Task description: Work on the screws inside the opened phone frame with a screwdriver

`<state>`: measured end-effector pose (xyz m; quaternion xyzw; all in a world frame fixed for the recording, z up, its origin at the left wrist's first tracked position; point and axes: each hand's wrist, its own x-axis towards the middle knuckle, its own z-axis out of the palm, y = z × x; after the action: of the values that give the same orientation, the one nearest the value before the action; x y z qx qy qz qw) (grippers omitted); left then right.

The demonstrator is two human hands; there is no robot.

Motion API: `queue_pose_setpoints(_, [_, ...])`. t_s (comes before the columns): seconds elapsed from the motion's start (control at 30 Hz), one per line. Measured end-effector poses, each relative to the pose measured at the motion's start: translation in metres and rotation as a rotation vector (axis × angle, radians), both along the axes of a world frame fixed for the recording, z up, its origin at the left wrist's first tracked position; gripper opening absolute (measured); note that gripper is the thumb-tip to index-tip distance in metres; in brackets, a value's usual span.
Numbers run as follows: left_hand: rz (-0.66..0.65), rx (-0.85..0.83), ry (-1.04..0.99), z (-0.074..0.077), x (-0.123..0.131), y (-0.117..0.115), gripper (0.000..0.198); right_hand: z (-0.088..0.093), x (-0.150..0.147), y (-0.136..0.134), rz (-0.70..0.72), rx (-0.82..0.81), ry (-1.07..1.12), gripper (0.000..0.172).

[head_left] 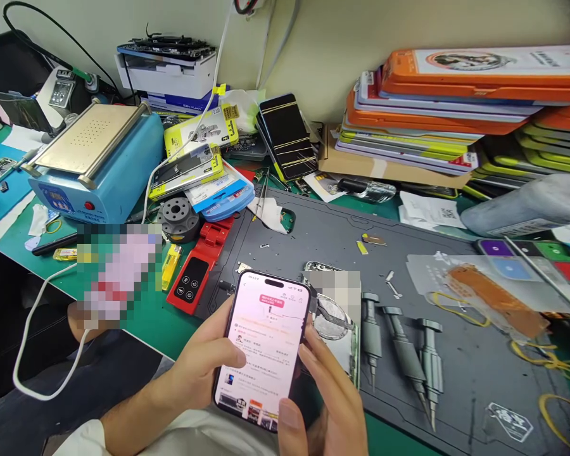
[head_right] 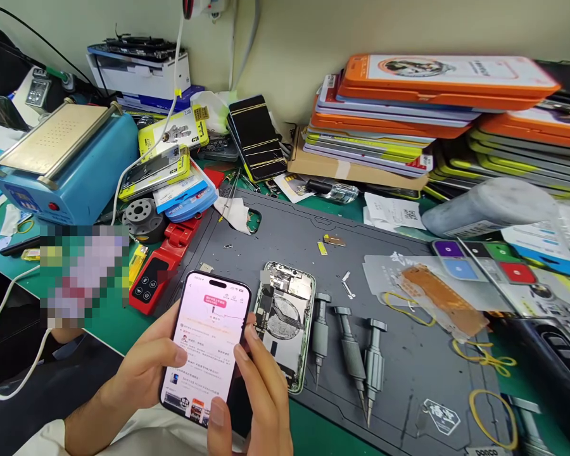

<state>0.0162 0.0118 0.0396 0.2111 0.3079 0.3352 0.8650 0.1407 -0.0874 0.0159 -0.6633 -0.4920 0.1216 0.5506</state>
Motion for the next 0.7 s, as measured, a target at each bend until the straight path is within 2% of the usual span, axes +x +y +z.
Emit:
queue_pose_setpoints(0.2, [-0.003,-0.009,0.022,-0.0001,0.0006,0.0006,0.077,0.0041,-0.0035,0.0008,0.008,0.0,0.053,0.044])
queue_pose_setpoints(0.4, [0.037,-0.003,-0.003,-0.0009,0.0033,0.0007,0.064,0.0031,-0.0022,0.0017,-0.006,0.0,0.029,0.043])
queue_pose_setpoints(0.7, [0.009,0.011,-0.004,-0.0008,0.0031,0.0002,0.065,0.0024,-0.0012,-0.0003,-0.008,-0.026,-0.017,0.041])
